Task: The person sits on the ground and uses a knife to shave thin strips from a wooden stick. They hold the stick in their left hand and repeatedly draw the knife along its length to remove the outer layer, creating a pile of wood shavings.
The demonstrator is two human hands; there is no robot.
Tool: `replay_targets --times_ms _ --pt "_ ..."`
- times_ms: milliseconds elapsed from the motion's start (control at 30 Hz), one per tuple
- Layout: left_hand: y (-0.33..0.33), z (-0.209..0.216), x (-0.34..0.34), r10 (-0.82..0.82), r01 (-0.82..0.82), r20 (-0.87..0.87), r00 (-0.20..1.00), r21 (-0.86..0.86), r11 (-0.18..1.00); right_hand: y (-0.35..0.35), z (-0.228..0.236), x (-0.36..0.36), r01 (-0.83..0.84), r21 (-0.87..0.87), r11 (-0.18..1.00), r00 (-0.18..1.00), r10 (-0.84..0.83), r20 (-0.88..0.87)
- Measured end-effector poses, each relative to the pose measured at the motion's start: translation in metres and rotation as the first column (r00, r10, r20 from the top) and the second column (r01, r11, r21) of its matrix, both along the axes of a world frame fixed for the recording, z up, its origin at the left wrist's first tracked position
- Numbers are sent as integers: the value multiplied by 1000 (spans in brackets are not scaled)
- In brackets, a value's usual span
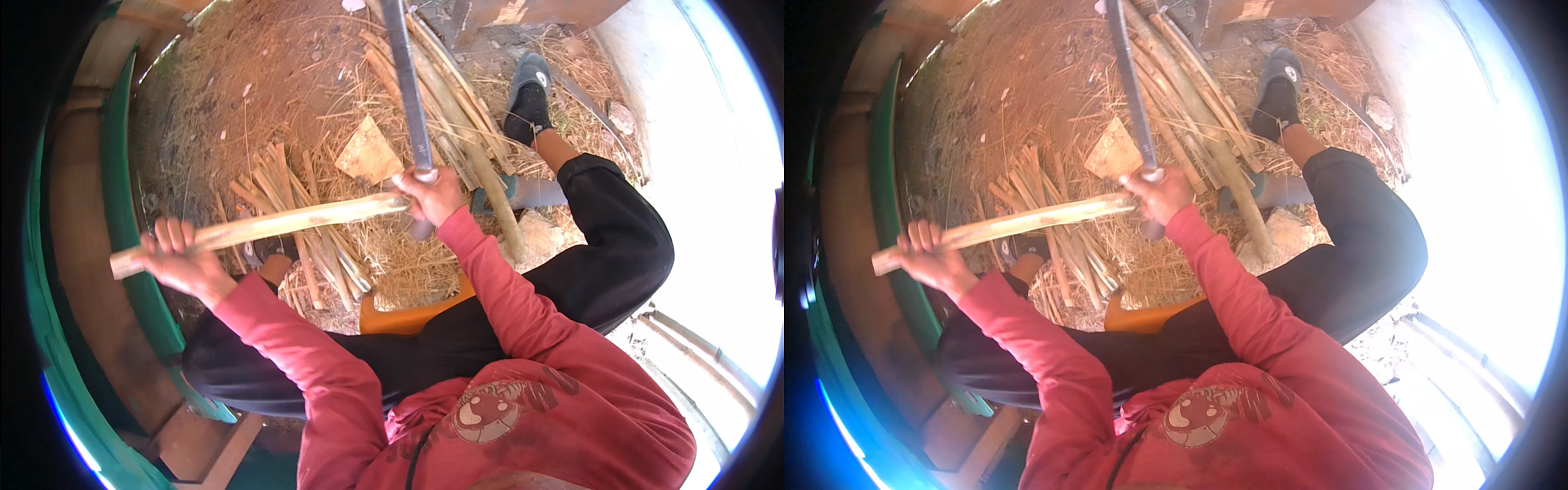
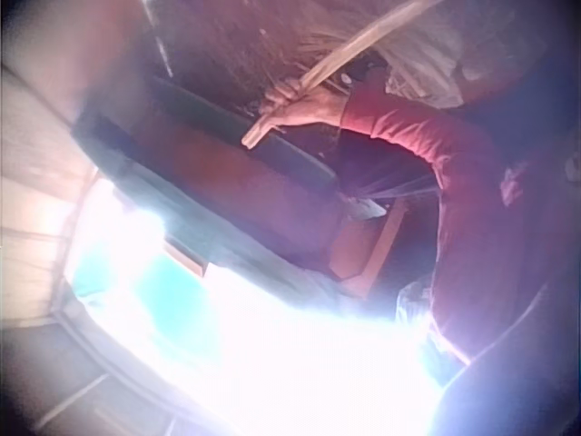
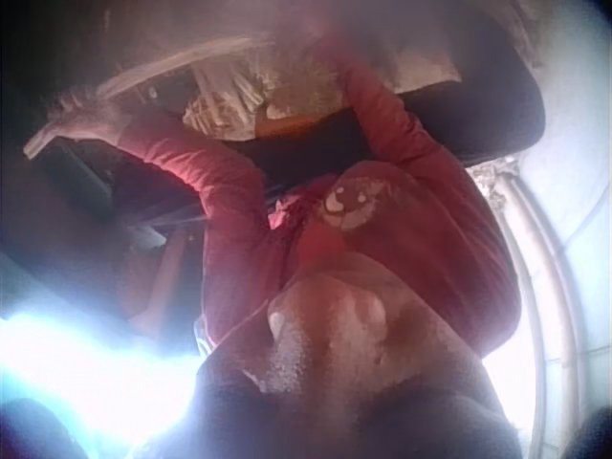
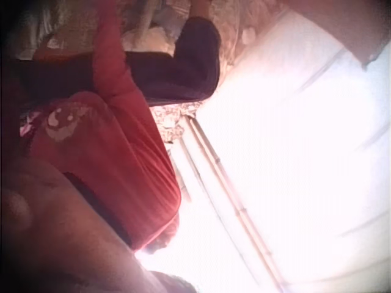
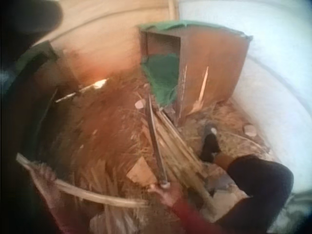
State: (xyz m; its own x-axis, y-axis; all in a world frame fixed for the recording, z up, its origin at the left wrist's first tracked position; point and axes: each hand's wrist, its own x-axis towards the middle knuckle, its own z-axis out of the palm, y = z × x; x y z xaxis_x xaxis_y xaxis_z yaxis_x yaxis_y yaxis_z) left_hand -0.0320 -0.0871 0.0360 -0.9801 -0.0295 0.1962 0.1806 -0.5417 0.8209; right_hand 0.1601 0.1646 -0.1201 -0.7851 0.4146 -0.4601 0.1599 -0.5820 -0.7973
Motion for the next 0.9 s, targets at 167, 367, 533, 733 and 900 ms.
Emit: replay_targets --times_ms 167,367,533,733,900 --pt "22 -38 -32 275 15 397 876 -591 806 16 -22 3 24 219 975 992 -52 119" --pt "-6 -168 -65 178 191 504 845 -596 780 14 -28 5 34 175 984 984 -63 165" --pt "-29 -212 -90 96 358 451 887 -805 474 20 -22 8 11 208 978 975 -57 216" --pt "34 -265 -45 246 -67 -127 961 -969 -239 37 -23 8 176 329 928 949 -249 194" --pt "144 -309 57 -214 159 111 970 -963 217 53 0 9 347 282 894 900 -402 166"
